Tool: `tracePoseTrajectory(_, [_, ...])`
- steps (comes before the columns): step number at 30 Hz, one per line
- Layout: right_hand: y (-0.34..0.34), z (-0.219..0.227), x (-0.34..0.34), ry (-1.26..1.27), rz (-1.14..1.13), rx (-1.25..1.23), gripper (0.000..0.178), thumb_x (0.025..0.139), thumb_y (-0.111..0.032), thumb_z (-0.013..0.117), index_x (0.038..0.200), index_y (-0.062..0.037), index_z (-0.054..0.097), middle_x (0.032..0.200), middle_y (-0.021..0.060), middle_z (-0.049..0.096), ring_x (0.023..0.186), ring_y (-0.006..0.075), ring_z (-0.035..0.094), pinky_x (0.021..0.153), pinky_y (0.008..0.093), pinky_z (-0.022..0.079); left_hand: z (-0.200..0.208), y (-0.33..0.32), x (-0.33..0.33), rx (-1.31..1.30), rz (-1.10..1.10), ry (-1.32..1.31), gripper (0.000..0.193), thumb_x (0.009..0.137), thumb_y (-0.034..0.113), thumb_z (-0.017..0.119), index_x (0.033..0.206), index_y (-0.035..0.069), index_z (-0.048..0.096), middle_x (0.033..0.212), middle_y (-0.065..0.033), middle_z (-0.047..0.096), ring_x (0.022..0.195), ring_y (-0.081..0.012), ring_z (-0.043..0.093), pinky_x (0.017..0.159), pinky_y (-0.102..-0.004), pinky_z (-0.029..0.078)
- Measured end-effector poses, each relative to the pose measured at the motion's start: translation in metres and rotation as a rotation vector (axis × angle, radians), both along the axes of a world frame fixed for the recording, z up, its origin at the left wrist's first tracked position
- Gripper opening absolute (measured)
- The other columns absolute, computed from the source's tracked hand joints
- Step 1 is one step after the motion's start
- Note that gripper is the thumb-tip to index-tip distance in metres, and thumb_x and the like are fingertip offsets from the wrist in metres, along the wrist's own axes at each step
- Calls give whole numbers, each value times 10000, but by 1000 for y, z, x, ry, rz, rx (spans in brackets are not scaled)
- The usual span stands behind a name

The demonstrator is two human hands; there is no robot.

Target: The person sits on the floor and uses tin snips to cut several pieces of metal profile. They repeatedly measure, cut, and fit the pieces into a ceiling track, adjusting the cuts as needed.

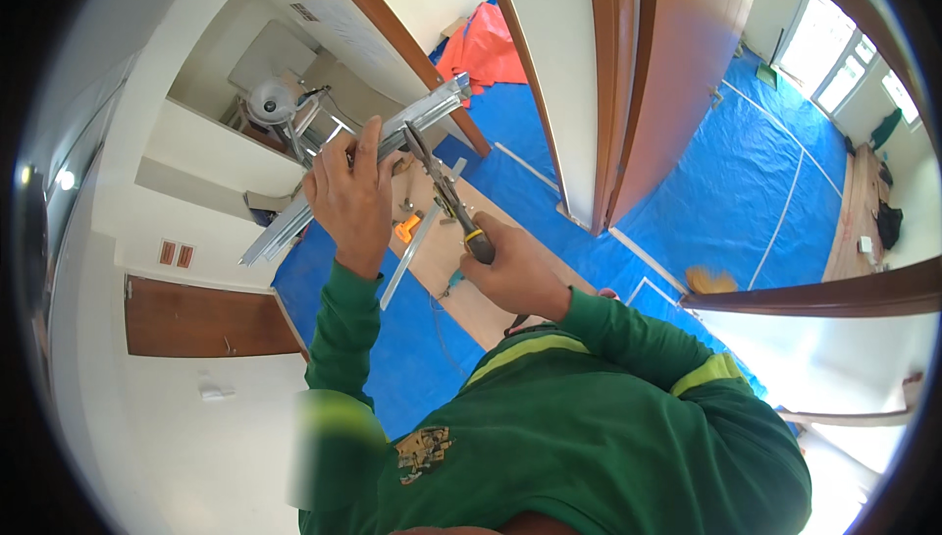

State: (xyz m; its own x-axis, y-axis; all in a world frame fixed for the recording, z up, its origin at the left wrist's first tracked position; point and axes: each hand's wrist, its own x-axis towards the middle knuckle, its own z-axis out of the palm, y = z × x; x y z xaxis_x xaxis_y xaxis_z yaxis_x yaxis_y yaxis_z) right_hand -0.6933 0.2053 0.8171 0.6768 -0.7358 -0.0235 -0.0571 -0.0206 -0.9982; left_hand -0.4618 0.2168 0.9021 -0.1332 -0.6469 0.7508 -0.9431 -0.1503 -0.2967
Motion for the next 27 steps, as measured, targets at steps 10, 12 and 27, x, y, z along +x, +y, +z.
tracePoseTrajectory(10, [-11, -5, -10, -63, 55, 281, 250, 997, -165, 702, 1156, 5, 610, 791, 51, 633, 700, 130, 651, 671, 344, 531, -12, -24, 13, 70, -50, -64, 425, 939, 102, 739, 1337, 249, 747, 1073, 9, 587, 980, -203, 623, 855, -398, 452])
tracePoseTrajectory(12, [-9, -8, -10, -76, 53, 269, 271, 1003, -165, 707, 1182, 12, 610, 795, 50, 635, 697, 129, 652, 663, 346, 530, -12, -25, 8, 77, -59, -41, 426, 940, 114, 743, 1339, 262, 743, 1073, 12, 588, 958, -206, 616, 832, -402, 447])
tracePoseTrajectory(27, [-4, -5, -21, -16, 0, 262, 294, 1062, -220, 719, 1197, 18, 610, 803, 41, 624, 660, 125, 619, 610, 342, 510, -23, -27, 3, 107, -134, -18, 463, 947, 145, 767, 1395, 261, 747, 1092, 28, 600, 963, -188, 618, 825, -396, 436])
